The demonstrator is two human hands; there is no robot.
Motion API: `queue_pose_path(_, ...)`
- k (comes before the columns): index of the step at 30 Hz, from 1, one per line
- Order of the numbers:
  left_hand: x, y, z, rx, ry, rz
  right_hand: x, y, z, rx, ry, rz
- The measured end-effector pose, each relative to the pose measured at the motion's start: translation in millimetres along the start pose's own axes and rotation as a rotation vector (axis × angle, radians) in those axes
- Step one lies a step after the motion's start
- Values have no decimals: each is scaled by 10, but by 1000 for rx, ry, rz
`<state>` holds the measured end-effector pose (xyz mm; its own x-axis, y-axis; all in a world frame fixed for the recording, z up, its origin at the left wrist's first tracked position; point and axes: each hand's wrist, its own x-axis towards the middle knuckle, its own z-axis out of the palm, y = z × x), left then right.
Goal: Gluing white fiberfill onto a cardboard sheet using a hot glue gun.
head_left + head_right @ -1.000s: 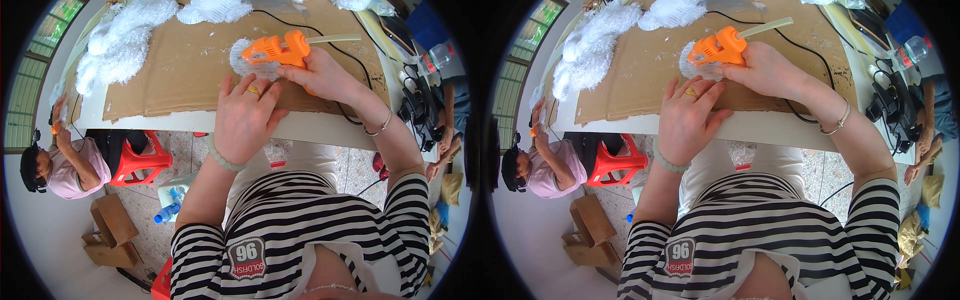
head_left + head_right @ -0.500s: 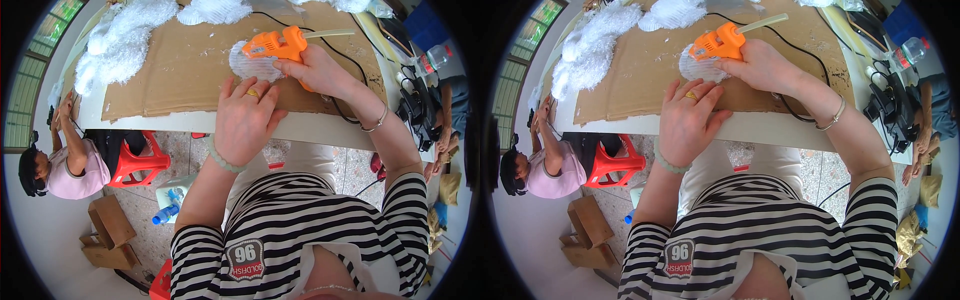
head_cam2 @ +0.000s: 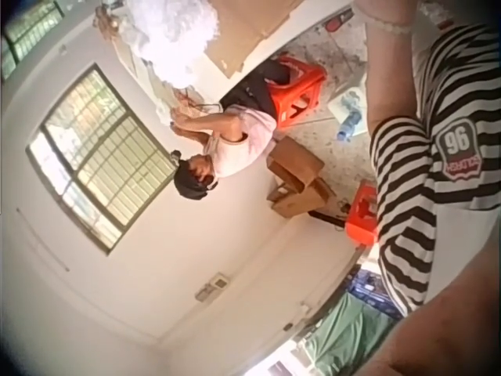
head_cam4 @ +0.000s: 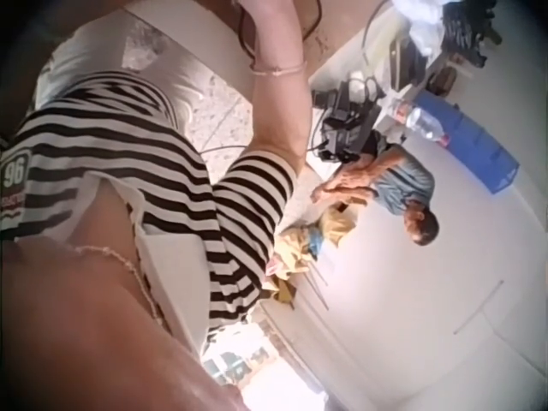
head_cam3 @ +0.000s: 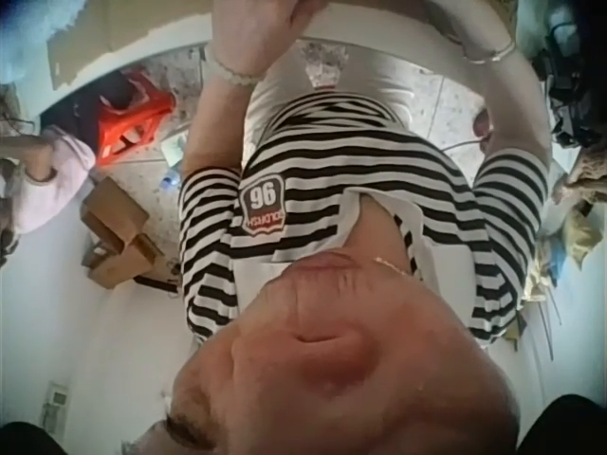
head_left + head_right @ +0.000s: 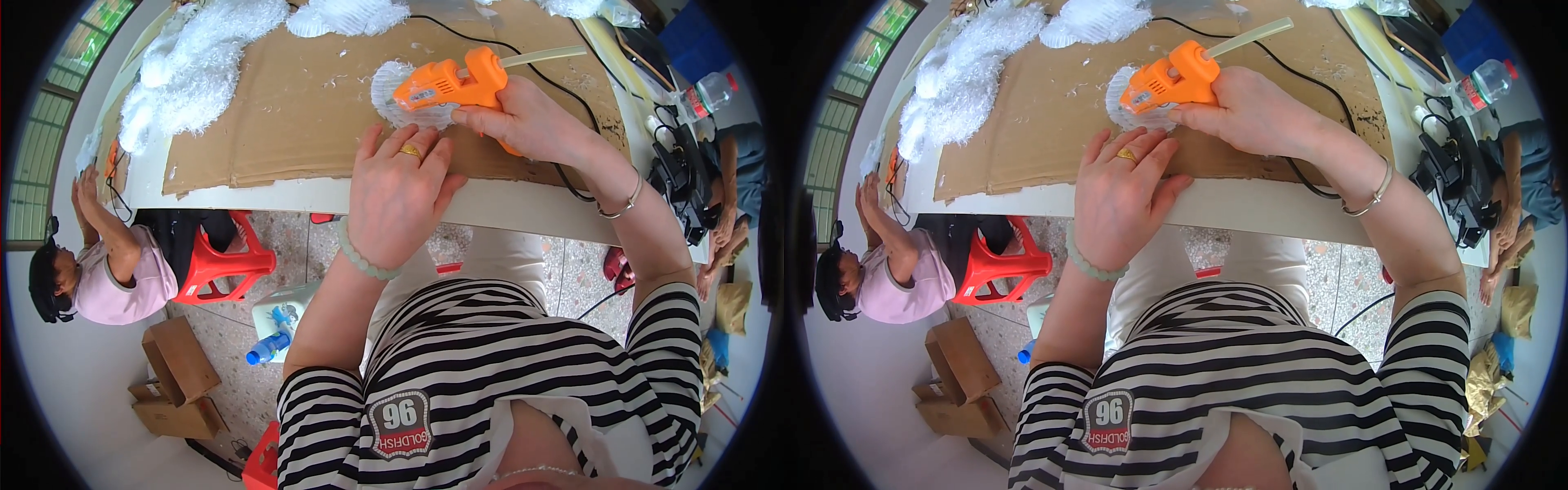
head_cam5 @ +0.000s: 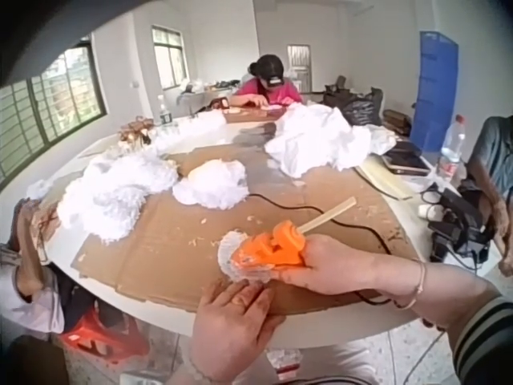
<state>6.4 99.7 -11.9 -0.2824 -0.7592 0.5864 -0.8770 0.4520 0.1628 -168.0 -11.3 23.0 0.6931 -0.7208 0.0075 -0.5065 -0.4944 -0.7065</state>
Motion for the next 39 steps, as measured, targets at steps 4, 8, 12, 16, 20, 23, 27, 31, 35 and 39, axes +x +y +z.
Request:
queue_pose_path(4,-7,-17,23,-33,16,18,-41,-18,-11,-13,0,-27)
queue_pose_path(8,-33,-3,28,-5,30,-2,-85,-68,-50,-31,-36,27)
queue_pose_path(12,-43,-14,42,5,34,-7,-124,-63,-67,-64,-31,-21)
queue_pose_path(16,-38,-10,53,2,33,-8,-153,-22,-89,-53,-44,-9)
queue_pose_path(20,-44,-11,46,6,37,-12,-180,-82,-124,-41,-67,22)
queue_pose_path(23,-47,-15,48,13,36,-11,-147,-36,-109,-65,-56,14)
queue_pose_path(27,-57,-18,59,20,49,-8,-16,-41,-69,-93,-17,11)
queue_pose_path(31,-50,-16,65,20,45,-9,129,9,-29,-88,24,-52)
queue_pose_path(35,-55,-21,73,13,52,-10,205,-31,-48,-122,16,23)
queue_pose_path(39,-56,-13,62,13,54,-12,164,-59,-76,-30,22,87)
